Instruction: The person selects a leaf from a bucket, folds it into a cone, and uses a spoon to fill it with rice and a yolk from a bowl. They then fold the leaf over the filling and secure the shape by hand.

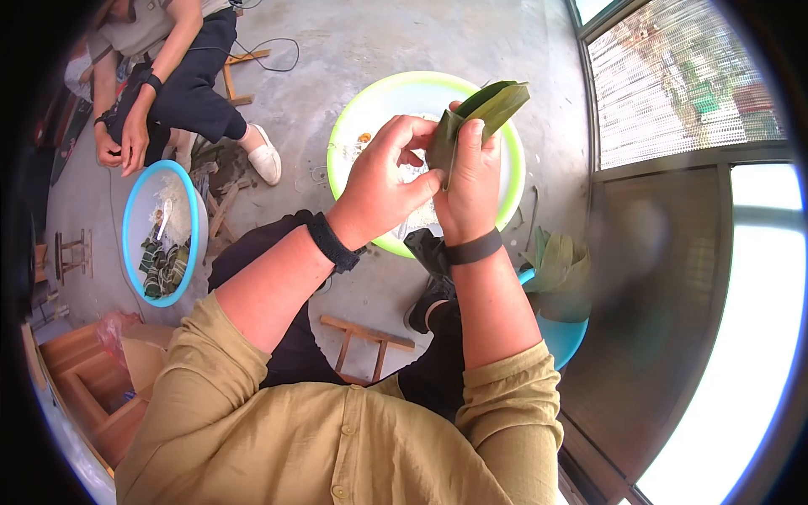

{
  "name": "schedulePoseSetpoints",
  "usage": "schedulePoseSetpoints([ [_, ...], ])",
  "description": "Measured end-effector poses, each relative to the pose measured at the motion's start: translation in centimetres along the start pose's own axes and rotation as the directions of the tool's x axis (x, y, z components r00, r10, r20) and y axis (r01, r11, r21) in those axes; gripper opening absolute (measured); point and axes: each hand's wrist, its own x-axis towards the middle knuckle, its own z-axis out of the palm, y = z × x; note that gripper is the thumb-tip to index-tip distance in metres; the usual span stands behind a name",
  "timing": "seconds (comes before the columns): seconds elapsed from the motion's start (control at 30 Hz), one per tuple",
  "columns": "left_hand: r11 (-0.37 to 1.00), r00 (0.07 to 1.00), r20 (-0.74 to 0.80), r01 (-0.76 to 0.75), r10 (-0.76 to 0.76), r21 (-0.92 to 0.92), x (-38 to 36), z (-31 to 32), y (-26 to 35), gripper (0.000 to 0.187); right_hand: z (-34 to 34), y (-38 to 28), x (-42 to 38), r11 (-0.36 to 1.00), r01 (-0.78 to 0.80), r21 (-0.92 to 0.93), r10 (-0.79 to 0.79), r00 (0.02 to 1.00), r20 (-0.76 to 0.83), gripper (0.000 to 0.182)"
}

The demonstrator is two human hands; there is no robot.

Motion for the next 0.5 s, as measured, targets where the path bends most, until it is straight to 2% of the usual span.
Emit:
schedulePoseSetpoints([
  [0.17,0.998,0.999,0.029,-0.037,0.035,0.055,0.17,-0.36,-0.24,0.036,-0.19,0.1,-0.29,0.998,0.014,-0.067,-0.011,0.999,0.047,0.059],
  [0.37,0.998,0.995,0.085,0.039,-0.043,0.042,0.1,-0.65,0.52,0.037,0.22,-0.25,-0.69,0.99,0.033,-0.134,-0.027,0.998,0.051,0.066],
  [0.5,0.998,0.996,0.09,-0.03,0.025,0.05,-0.24,-0.69,0.21,0.036,0.05,-0.35,-0.42,0.994,0.032,-0.108,-0.028,0.999,0.046,0.067],
])
